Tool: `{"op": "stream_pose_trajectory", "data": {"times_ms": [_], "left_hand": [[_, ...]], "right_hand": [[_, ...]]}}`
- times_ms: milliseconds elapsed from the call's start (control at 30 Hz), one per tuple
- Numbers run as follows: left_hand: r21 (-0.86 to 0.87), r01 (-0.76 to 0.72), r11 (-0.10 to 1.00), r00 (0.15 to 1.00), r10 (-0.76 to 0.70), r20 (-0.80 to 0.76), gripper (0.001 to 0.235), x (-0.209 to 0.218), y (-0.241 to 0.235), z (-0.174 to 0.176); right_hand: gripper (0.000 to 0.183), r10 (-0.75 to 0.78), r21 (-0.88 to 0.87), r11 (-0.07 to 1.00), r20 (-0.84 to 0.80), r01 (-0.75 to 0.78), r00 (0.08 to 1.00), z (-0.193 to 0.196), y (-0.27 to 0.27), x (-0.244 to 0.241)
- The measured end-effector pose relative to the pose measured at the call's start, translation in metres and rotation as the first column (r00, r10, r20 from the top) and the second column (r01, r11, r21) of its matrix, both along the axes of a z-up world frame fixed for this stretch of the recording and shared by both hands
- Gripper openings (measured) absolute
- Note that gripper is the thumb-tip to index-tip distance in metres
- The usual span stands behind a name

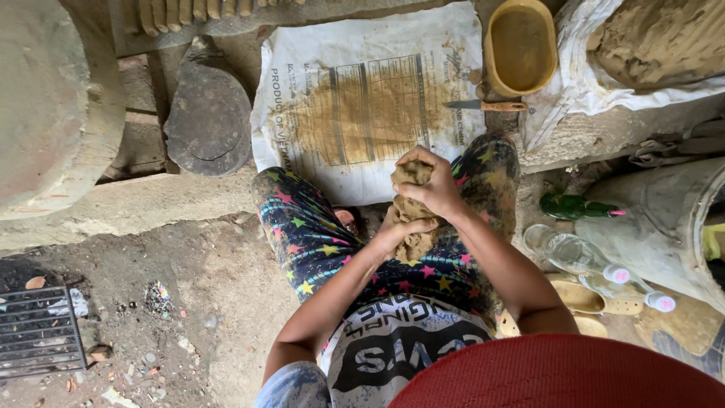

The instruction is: The person rolls and shapes lengths of clay on a plastic sheet, periodically fetching more raw clay from a large sack.

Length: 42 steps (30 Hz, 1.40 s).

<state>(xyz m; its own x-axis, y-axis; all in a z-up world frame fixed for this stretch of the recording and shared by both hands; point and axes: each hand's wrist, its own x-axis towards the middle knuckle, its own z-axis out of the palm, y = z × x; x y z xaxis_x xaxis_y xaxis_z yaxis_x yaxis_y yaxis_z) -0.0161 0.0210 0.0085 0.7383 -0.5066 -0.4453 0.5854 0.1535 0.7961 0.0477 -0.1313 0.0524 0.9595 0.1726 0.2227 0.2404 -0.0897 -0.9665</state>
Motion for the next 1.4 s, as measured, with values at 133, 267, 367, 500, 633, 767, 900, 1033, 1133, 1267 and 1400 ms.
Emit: {"op": "stream_pose_trajectory", "data": {"times_ms": [133, 267, 367, 500, 633, 767, 900, 1033, 1133, 1267, 1400], "left_hand": [[-0.151, 0.037, 0.988, 0.989, -0.058, -0.133, 0.115, 0.026, 0.013, 0.018], [0.373, 0.014, 0.928, 0.886, -0.185, 0.426, 0.124, 0.021, 0.006, 0.031], [0.158, 0.033, 0.987, 0.953, -0.079, 0.292, 0.112, 0.015, 0.008, 0.012], [-0.059, 0.024, 0.998, 0.999, -0.023, 0.023, 0.109, 0.005, 0.025, -0.023], [-0.459, 0.062, 0.886, 0.968, -0.165, -0.188, 0.091, 0.004, 0.011, -0.022], [-0.168, 0.018, 0.986, 1.000, -0.020, -0.009, 0.080, -0.008, -0.001, -0.023], [-0.118, 0.009, 0.993, 1.000, -0.012, -0.024, 0.078, -0.003, -0.010, -0.024], [0.004, -0.090, 0.996, 0.970, 0.087, 0.226, 0.099, 0.015, -0.015, 0.010], [0.141, -0.148, 0.979, 0.902, 0.075, 0.426, 0.115, 0.033, -0.002, 0.048], [0.201, -0.154, 0.967, 0.855, 0.029, 0.518, 0.123, 0.031, 0.000, 0.064], [0.086, -0.101, 0.991, 0.971, 0.080, 0.227, 0.119, 0.039, 0.008, 0.039]], "right_hand": [[0.029, -0.092, 0.140, 0.982, -0.242, 0.129, 0.966, 0.004, -0.003, 0.012], [0.036, -0.355, 0.000, 0.935, 0.037, 0.355, 0.934, 0.008, -0.002, 0.016], [0.046, -0.186, -0.251, 0.952, -0.017, 0.176, 0.982, 0.021, -0.024, 0.012], [0.051, 0.253, 0.343, 0.930, -0.341, -0.131, 0.905, 0.036, -0.056, 0.038], [0.047, 0.429, 0.488, 0.792, -0.018, -0.367, 0.903, 0.032, -0.032, 0.030], [0.023, 0.219, 0.357, 0.921, -0.148, -0.155, 0.964, -0.006, -0.020, 0.018], [0.031, -0.075, 0.010, 0.997, -0.118, 0.077, 0.990, -0.022, -0.018, 0.015], [0.024, -0.207, 0.038, 0.975, -0.211, 0.220, 0.955, -0.005, -0.016, 0.024], [0.029, -0.321, -0.064, 0.947, -0.127, 0.316, 0.938, 0.013, -0.020, 0.028], [0.031, -0.331, -0.159, 0.933, -0.026, 0.323, 0.943, 0.033, -0.012, 0.017], [0.063, 0.262, -0.074, 0.952, -0.295, -0.296, 0.919, 0.064, -0.044, 0.021]]}}
